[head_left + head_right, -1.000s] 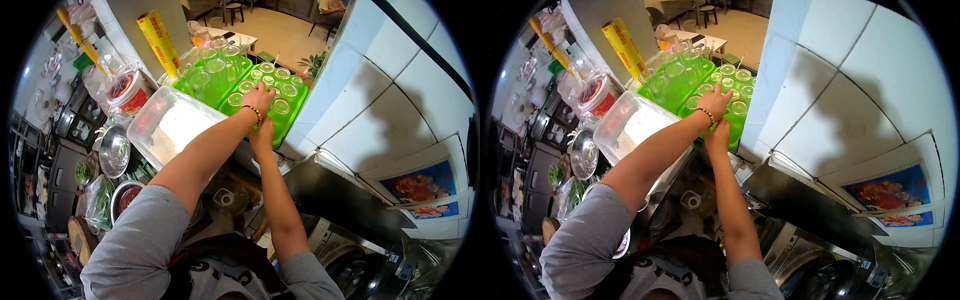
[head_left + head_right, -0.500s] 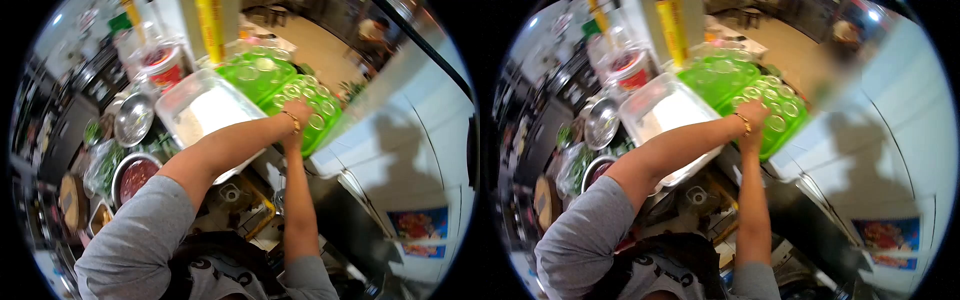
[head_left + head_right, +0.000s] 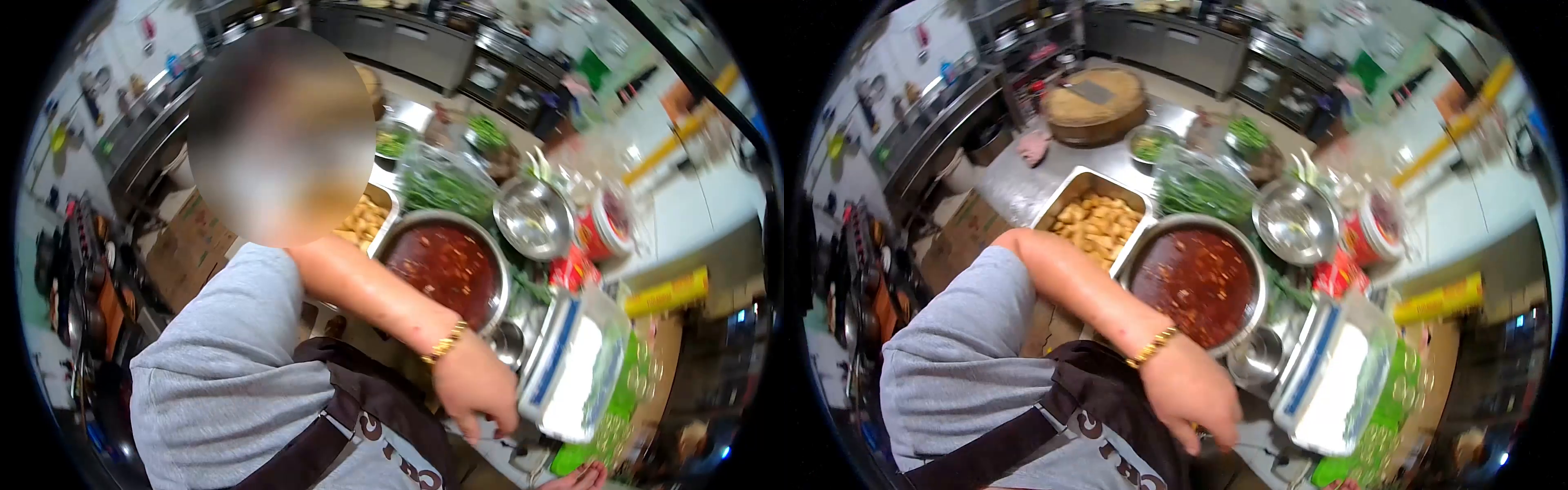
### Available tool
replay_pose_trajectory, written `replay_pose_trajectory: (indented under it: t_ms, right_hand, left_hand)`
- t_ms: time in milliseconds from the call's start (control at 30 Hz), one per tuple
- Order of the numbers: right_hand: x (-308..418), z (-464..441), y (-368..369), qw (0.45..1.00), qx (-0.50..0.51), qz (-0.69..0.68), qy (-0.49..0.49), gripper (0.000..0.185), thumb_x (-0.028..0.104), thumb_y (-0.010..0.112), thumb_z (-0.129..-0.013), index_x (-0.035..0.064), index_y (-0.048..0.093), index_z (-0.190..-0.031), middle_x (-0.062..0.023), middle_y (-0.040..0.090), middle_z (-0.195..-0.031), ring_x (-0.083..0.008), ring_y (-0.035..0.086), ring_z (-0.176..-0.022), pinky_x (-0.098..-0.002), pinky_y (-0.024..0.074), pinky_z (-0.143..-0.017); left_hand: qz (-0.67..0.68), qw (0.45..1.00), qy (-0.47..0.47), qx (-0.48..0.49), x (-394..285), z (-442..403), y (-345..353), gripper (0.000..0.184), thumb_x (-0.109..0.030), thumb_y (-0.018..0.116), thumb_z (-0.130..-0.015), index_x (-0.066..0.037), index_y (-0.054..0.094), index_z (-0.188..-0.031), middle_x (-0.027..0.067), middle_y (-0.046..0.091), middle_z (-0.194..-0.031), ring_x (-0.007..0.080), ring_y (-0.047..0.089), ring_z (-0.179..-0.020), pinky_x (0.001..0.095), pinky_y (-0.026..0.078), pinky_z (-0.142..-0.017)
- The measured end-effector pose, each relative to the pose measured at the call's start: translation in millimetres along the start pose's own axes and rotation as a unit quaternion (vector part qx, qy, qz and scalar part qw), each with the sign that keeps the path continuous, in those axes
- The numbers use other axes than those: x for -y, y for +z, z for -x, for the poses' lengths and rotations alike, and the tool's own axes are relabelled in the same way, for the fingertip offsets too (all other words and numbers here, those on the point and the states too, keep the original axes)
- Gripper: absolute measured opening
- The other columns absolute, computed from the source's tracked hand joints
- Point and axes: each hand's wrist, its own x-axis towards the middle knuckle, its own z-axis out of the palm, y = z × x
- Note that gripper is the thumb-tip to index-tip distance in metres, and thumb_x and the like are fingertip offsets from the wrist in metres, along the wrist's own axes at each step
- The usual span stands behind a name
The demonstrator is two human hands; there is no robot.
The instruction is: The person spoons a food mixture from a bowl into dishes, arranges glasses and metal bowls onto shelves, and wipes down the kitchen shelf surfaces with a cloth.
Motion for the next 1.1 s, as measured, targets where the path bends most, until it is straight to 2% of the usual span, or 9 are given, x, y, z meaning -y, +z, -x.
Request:
replay_pose_trajectory:
  t_ms: [33,100,233,400,500,667,800,933,1100]
  right_hand:
    - [50.3,-4.9,10.4,0.952,0.023,-0.285,0.108,0.033,0.023,0.049,-0.088,0.0045,0.048,-0.115,-0.0125,0.053,-0.098,-0.0228,0.052,-0.084,-0.0363,0.0428,-0.072]
    - [138.7,-5.2,30.9,0.663,0.148,-0.692,0.245,0.027,0.02,0.05,-0.086,0.0008,0.049,-0.106,-0.0115,0.05,-0.097,-0.0208,0.048,-0.077,-0.0296,0.0393,-0.067]
    - [264.3,11.3,88.8,0.44,0.433,-0.776,0.128,0.033,0.012,0.063,-0.079,0.0036,0.051,-0.108,-0.0128,0.052,-0.091,-0.0154,0.042,-0.064,-0.0256,0.0337,-0.049]
    - [367.0,31.8,142.7,0.426,0.632,-0.646,0.045,0.042,0.023,0.066,-0.079,-0.0015,0.049,-0.11,-0.0246,0.053,-0.1,-0.0308,0.054,-0.089,-0.039,0.0455,-0.078]
    - [406.4,36.8,172.8,0.327,0.689,-0.646,-0.002,0.039,0.022,0.065,-0.08,-0.0031,0.048,-0.105,-0.0223,0.054,-0.097,-0.0283,0.056,-0.082,-0.0371,0.0478,-0.073]
    - [432.7,64.0,222.7,0.225,0.77,-0.597,-0.03,0.047,0.029,0.071,-0.075,-0.0035,0.047,-0.099,-0.0222,0.053,-0.089,-0.027,0.056,-0.076,-0.0334,0.0489,-0.066]
    - [486.0,92.7,222.4,0.303,0.79,-0.524,0.102,0.048,0.027,0.072,-0.072,-0.0049,0.047,-0.097,-0.0199,0.052,-0.09,-0.0237,0.055,-0.074,-0.0331,0.0502,-0.067]
    - [521.9,112.2,229.5,0.291,0.805,-0.497,0.144,0.042,0.018,0.071,-0.073,-0.009,0.049,-0.098,-0.0218,0.054,-0.095,-0.0271,0.058,-0.082,-0.038,0.0501,-0.076]
    - [600.3,164.4,227.3,0.35,0.77,-0.503,0.179,0.035,0.019,0.068,-0.075,-0.0028,0.048,-0.093,-0.0152,0.053,-0.086,-0.0204,0.054,-0.069,-0.031,0.0462,-0.063]
  left_hand:
    - [0.002,1.0,-0.026,-0.017,-8.7,39.0,3.2,0.027,-0.023,0.059,-0.081,0.0,0.053,-0.096,0.0187,0.057,-0.086,0.0366,0.054,-0.084,0.0434,0.044,-0.07]
    - [0.044,0.992,-0.071,-0.09,-21.5,117.6,15.8,0.025,-0.018,0.057,-0.083,0.001,0.052,-0.099,0.0181,0.057,-0.089,0.0356,0.054,-0.086,0.0421,0.044,-0.072]
    - [0.079,0.949,-0.129,-0.275,-37.9,242.5,59.2,0.021,-0.014,0.054,-0.086,0.001,0.054,-0.099,0.0177,0.058,-0.092,0.0338,0.055,-0.086,0.0396,0.044,-0.074]
    - [0.092,0.826,-0.265,-0.488,-59.2,335.1,114.4,0.015,-0.013,0.048,-0.089,0.0,0.055,-0.092,0.0112,0.059,-0.086,0.0237,0.057,-0.081,0.0324,0.045,-0.073]
    - [0.044,0.723,-0.297,-0.622,-59.5,357.4,139.2,0.013,-0.014,0.049,-0.087,-0.001,0.053,-0.084,0.0096,0.06,-0.079,0.0229,0.059,-0.076,0.0321,0.045,-0.068]
    - [0.047,0.658,-0.368,-0.656,-78.4,382.2,162.2,0.017,-0.011,0.043,-0.091,0.001,0.055,-0.091,0.0113,0.06,-0.087,0.0233,0.059,-0.084,0.0323,0.045,-0.075]
    - [0.091,0.604,-0.383,-0.694,-101.0,412.4,174.7,0.018,-0.013,0.043,-0.091,0.0,0.055,-0.091,0.0085,0.06,-0.085,0.0188,0.058,-0.083,0.0298,0.045,-0.075]
    - [0.109,0.59,-0.381,-0.703,-116.8,465.2,175.5,0.017,-0.015,0.044,-0.091,-0.001,0.052,-0.085,0.006,0.059,-0.082,0.015,0.058,-0.076,0.0276,0.046,-0.071]
    - [0.099,0.601,-0.385,-0.693,-132.4,575.1,185.4,0.017,-0.017,0.049,-0.09,-0.002,0.057,-0.094,0.0051,0.06,-0.087,0.0128,0.057,-0.082,0.0257,0.045,-0.072]
